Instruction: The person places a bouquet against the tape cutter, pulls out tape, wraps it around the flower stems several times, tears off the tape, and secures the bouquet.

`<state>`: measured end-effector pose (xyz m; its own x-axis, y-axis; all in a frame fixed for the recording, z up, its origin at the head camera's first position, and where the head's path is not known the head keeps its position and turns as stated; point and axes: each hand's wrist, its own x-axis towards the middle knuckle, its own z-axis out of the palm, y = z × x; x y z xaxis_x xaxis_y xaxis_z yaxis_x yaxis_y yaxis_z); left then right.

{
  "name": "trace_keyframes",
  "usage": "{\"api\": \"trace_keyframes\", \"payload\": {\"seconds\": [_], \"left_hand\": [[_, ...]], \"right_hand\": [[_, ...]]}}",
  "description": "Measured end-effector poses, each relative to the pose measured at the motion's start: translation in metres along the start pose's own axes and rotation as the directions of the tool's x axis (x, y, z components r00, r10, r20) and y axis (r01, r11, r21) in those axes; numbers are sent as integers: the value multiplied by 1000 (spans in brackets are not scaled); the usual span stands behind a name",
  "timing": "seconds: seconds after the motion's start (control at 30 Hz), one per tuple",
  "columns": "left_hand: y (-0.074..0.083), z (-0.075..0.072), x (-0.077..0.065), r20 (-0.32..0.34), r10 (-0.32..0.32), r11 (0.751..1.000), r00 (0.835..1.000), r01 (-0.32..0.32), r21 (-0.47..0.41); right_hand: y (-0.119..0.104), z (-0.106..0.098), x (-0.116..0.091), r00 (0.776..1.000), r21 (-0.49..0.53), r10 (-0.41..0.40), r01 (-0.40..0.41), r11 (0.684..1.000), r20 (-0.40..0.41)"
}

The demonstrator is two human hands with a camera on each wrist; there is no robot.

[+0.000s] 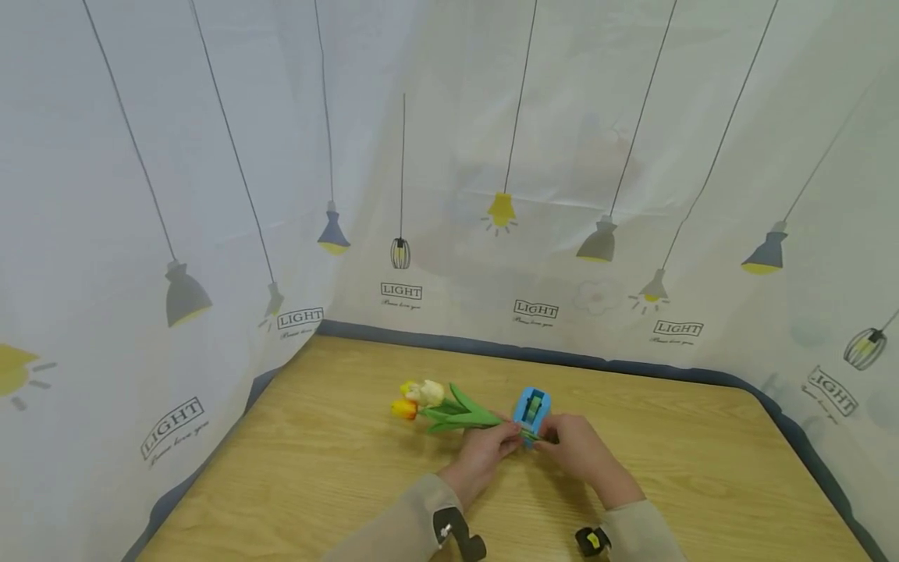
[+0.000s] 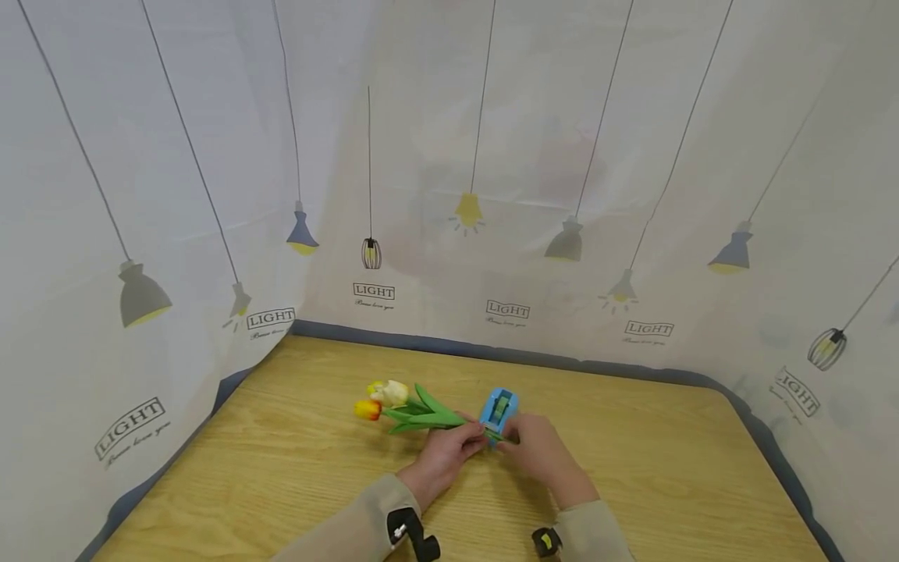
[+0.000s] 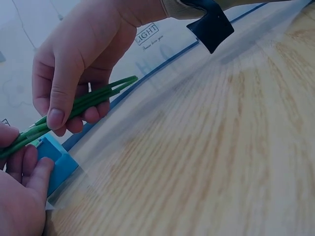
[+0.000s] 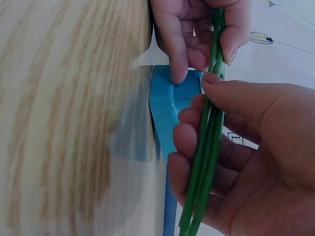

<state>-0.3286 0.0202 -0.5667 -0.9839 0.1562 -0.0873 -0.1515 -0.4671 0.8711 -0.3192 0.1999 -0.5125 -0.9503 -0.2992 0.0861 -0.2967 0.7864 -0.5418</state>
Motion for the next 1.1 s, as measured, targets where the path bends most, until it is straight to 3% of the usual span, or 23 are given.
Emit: {"api": "trace_keyframes", "payload": {"seconds": [0.3,0.67,0.93,1.1], "left_hand": [[-1,-4,2,2,-8,1000,1000,8,18],[1,-5,3,4,-31,998,1000,31,-45],[1,-3,2,-99,-14,992,995,1,-129],[-1,1,1,-189,-7,995,982,-12,-96]], "right_hand": [[-2,0,-1,999,4,25,-25,1000,20],[2,-4,0,993,153,112,-115,981,31],[-3,4,-1,991,140,120,-111,984,-59],[-3,9,0,986,121,154,-145,982,-66]]}}
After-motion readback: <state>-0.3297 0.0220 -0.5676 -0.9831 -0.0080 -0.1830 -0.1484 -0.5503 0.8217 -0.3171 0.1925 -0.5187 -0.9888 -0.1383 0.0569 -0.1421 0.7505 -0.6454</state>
